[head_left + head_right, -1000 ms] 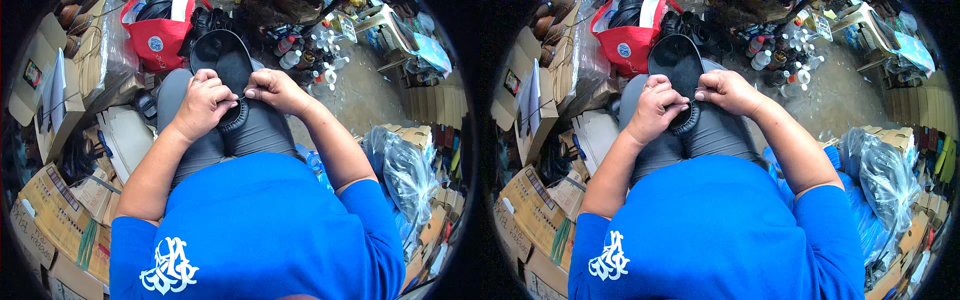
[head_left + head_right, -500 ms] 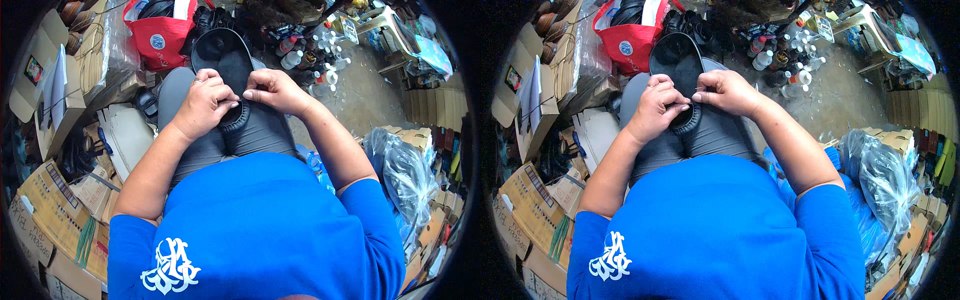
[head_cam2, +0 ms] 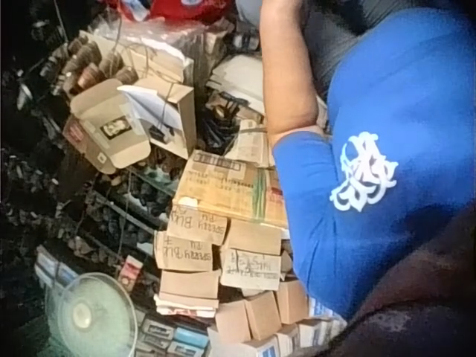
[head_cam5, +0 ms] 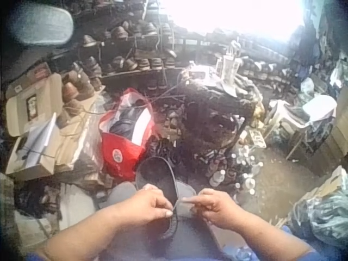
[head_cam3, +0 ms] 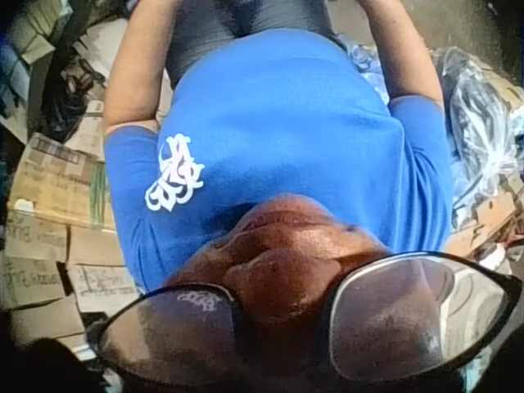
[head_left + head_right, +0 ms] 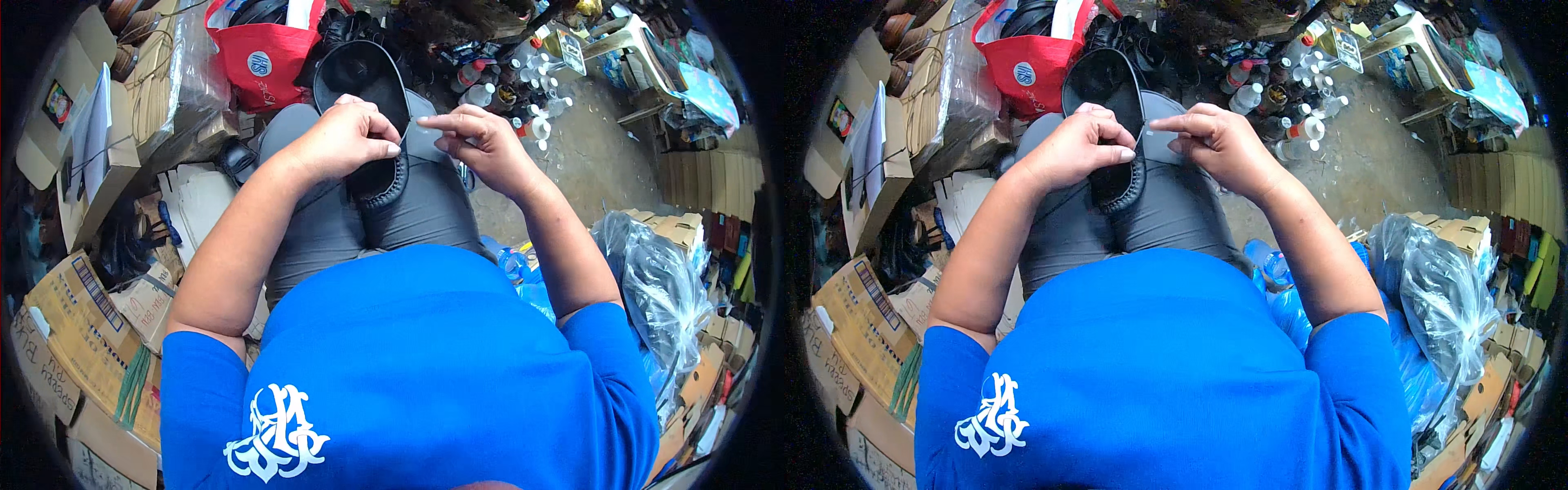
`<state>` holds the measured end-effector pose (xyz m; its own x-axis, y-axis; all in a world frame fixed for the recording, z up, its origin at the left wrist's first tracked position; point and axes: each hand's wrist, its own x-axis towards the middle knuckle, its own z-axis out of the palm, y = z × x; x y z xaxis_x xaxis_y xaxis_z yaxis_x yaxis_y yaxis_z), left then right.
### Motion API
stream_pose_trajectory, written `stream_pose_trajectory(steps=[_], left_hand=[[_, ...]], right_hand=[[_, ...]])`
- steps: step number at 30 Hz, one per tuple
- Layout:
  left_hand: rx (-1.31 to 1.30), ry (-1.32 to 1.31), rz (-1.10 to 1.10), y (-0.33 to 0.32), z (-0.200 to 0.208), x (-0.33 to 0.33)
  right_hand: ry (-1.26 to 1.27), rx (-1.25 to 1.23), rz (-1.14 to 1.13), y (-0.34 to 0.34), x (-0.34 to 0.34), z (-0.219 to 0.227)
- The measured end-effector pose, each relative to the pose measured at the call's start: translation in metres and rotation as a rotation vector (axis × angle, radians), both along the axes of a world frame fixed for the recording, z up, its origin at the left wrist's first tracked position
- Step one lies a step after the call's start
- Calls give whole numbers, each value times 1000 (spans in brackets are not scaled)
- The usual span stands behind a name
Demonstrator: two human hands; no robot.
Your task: The recorder is hand-stitching a black leather component onto a shoe upper using a needle and thread.
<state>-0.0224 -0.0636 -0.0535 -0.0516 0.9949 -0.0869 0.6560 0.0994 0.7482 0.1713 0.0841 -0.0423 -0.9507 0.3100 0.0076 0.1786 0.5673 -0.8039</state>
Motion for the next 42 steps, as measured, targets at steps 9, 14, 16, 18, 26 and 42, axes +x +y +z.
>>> stream_pose_trajectory(steps=[9, 14, 16, 18, 26, 42], left_hand=[[-157, -109, -48, 8, 4, -5], [-203, -99, -33, 10, 7, -3], [-190, -107, -34, 9, 8, -2], [-177, -115, -32, 9, 7, -2], [-173, -190, 30, 8, 3, -2], [-191, -354, -160, 5, 0, -13]], right_hand=[[31, 50, 102, 9, -7, -9], [20, 75, 156, 10, -8, -8], [39, 97, 162, 9, -9, -8], [58, 120, 170, 7, -10, -9], [101, -29, 52, -12, -3, -26], [78, 256, 132, -20, 0, -4]])
